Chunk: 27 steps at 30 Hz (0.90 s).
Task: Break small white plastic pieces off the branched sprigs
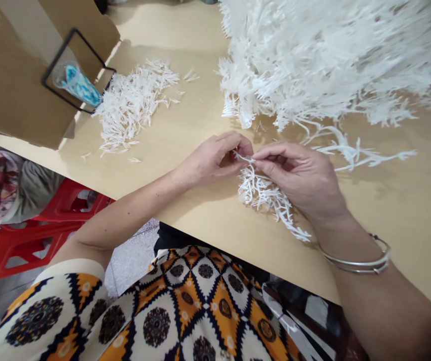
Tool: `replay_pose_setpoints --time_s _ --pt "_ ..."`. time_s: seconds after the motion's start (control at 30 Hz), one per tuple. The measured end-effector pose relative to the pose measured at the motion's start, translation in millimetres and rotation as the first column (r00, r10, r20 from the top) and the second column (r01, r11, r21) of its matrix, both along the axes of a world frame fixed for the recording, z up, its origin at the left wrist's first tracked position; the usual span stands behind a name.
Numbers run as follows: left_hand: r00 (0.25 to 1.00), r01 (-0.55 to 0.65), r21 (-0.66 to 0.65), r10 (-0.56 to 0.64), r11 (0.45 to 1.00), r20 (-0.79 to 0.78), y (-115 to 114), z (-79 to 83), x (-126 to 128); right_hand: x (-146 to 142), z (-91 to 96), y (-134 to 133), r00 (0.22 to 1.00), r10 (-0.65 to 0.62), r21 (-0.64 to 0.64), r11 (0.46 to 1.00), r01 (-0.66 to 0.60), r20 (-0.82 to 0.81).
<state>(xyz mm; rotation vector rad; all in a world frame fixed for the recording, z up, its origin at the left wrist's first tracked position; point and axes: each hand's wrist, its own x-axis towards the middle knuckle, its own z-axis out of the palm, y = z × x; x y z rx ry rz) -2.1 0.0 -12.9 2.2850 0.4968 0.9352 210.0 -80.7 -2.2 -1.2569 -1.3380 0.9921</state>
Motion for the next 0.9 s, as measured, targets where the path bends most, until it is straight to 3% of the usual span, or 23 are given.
replay_pose_setpoints --time_s 0.2,0.4,0.63,0.9 --pt "0.998 0.055 -0.074 -0.054 0.996 0.018 -0.9 1.4 0.1 -3.6 -1.4 -0.2 0.997 -0.033 -0.048 0.998 0.029 -0.075" --pt "0.998 0.053 -0.060 -0.050 0.997 0.049 -0.1 4.8 -1.3 0.1 -1.4 -0.4 0.995 0.048 -0.075 0.996 -0.055 -0.093" --pt "1.000 -0.009 -0.151 0.012 0.989 0.019 -7.3 5.9 -0.5 -6.0 0.2 -2.3 0.997 0.082 -0.074 0.994 -0.080 0.017" --pt "0.975 -0.214 0.052 0.216 0.976 -0.044 -8.6 -4.9 6.0 -8.6 1.4 -2.5 0.988 0.110 -0.065 0.993 -0.103 0.108"
